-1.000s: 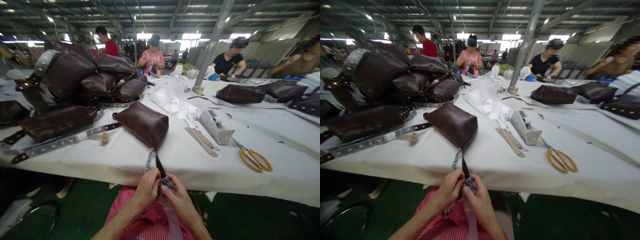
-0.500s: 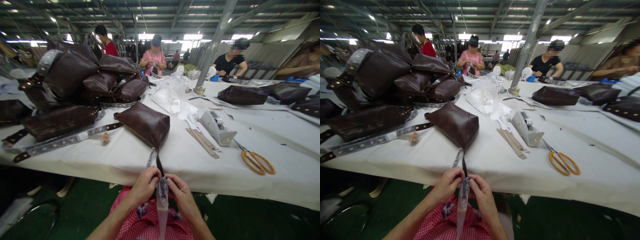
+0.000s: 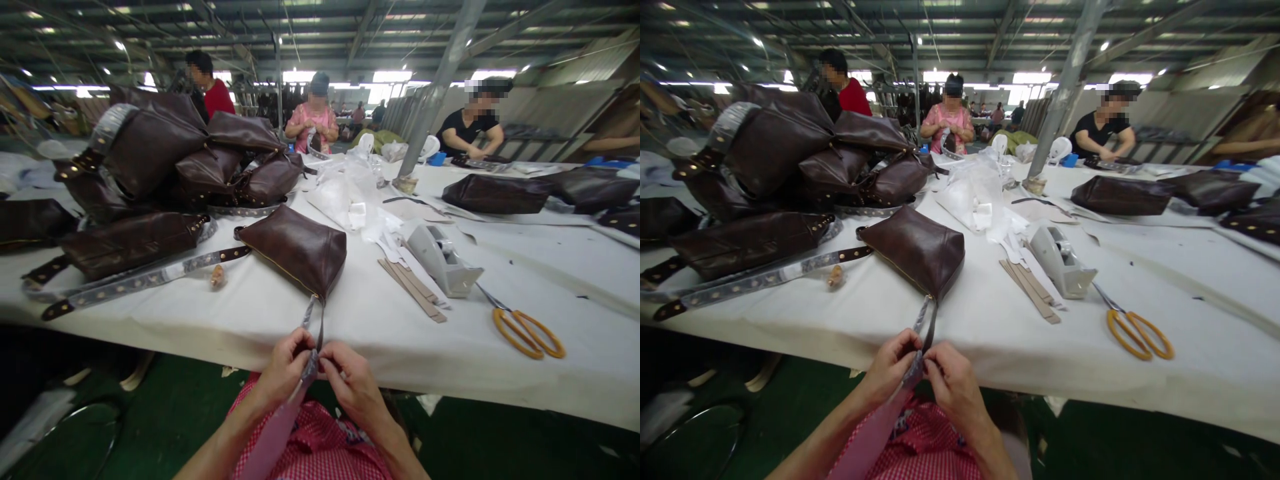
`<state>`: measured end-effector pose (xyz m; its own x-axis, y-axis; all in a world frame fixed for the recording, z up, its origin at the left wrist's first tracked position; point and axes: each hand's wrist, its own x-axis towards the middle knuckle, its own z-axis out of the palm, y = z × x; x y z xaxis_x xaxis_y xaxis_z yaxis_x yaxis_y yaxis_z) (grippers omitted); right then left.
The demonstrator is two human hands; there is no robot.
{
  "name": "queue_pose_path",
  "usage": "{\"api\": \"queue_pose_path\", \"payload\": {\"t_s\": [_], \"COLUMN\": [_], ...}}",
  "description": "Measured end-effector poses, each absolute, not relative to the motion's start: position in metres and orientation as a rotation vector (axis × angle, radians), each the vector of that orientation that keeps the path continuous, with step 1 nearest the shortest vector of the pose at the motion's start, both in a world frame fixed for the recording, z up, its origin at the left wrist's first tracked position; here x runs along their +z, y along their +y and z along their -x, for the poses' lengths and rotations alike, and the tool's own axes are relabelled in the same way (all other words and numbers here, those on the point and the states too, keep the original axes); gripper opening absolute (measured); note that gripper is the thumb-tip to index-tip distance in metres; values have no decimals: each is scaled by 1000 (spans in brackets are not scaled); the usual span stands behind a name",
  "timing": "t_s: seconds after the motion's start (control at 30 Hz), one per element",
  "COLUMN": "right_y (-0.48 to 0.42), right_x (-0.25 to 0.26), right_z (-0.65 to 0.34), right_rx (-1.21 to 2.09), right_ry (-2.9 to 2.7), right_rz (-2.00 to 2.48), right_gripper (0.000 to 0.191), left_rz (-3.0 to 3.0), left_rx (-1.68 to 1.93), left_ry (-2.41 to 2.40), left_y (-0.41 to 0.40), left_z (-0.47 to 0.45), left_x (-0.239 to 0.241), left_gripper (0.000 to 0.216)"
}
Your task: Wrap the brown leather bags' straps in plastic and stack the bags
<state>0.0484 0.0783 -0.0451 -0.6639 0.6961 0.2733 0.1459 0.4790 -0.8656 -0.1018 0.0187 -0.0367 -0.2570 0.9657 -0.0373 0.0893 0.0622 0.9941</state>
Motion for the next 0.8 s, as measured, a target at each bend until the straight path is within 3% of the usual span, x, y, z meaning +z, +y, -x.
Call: {"api": "queue_pose_path", "payload": {"t_s": [0.6,0.8], "right_y": [82,82], "right_x": [-55,-61], "right_z": [-29,-27], "right_rx": [830,629], "right_ry": [-2238,-2284], "right_rz": [529,583], "right_gripper": [14,14], "left_rz": [-740,-1096], "left_rx": [1361,1062], "left_ry": [1402,1607], "left_y": [15,1], "left_z": [115,122], "left_x": [-48,-39], "left_gripper": [27,35]}}
